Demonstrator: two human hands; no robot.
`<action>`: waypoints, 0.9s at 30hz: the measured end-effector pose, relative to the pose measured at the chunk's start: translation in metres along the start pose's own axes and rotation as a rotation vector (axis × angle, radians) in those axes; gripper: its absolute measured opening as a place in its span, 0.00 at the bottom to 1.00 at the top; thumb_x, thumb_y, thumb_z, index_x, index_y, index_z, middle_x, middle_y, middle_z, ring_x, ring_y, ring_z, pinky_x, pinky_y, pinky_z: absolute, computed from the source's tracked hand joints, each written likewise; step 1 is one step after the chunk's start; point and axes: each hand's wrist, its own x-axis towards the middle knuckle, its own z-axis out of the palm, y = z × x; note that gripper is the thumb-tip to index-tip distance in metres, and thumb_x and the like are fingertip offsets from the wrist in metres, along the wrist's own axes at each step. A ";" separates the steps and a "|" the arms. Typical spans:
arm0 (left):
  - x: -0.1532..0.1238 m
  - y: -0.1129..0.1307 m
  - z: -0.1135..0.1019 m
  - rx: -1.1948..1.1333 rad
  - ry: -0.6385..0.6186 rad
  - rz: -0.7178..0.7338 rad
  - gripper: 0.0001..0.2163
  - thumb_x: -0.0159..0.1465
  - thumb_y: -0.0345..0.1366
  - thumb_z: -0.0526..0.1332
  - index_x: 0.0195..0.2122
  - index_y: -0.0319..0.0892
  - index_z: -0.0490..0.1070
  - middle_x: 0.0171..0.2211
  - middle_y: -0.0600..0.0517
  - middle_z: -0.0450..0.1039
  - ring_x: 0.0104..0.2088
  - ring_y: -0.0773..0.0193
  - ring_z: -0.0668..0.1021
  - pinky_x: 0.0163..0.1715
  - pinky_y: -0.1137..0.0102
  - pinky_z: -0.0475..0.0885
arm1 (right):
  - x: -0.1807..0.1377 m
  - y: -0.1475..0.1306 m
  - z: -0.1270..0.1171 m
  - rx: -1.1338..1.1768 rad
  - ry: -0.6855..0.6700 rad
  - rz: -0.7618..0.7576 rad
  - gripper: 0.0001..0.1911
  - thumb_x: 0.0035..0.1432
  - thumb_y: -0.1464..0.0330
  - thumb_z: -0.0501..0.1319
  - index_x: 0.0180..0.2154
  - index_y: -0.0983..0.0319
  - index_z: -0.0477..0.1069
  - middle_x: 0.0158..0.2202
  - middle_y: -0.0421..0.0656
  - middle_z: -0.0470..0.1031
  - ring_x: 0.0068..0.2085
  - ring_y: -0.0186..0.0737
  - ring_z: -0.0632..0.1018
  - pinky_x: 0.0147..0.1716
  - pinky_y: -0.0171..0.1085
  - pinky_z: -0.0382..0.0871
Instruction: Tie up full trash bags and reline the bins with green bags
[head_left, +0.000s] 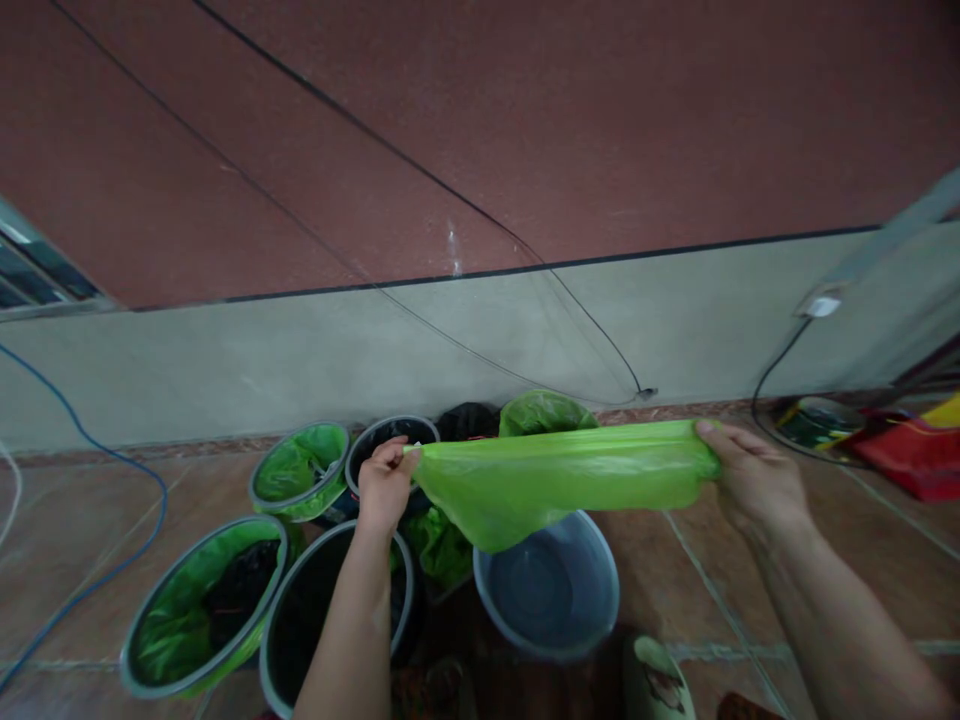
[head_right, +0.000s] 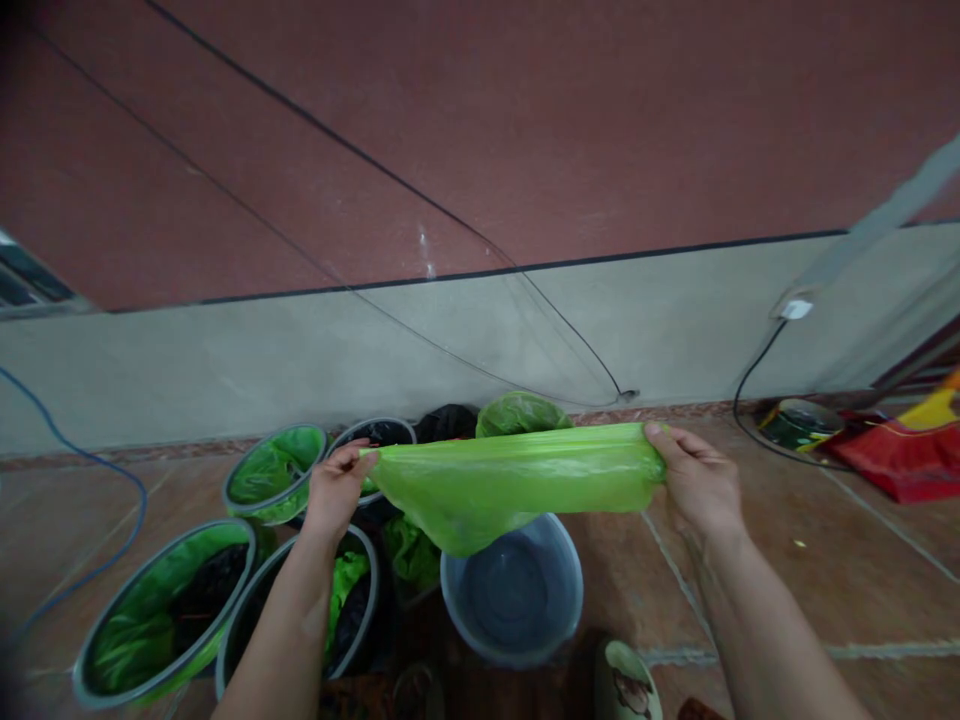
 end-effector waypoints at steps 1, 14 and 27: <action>0.000 0.002 0.000 -0.011 0.014 0.013 0.06 0.51 0.37 0.67 0.21 0.42 0.76 0.43 0.47 0.78 0.46 0.58 0.76 0.44 0.71 0.69 | 0.001 0.001 0.001 0.008 0.027 -0.028 0.16 0.36 0.62 0.76 0.27 0.63 0.77 0.26 0.39 0.74 0.24 0.29 0.71 0.20 0.27 0.66; -0.042 0.052 0.034 0.084 -0.083 0.316 0.07 0.62 0.39 0.60 0.31 0.43 0.75 0.29 0.52 0.76 0.33 0.63 0.75 0.48 0.66 0.68 | -0.070 -0.009 0.028 -0.652 -0.235 -0.782 0.29 0.54 0.60 0.63 0.57 0.60 0.68 0.56 0.52 0.69 0.34 0.38 0.75 0.32 0.38 0.72; -0.096 0.052 0.087 0.306 -0.620 0.448 0.15 0.60 0.38 0.63 0.48 0.44 0.69 0.43 0.47 0.77 0.46 0.56 0.76 0.55 0.58 0.64 | -0.105 0.014 0.070 -0.278 -0.604 -0.264 0.10 0.52 0.62 0.64 0.34 0.60 0.79 0.21 0.38 0.75 0.22 0.35 0.74 0.23 0.34 0.70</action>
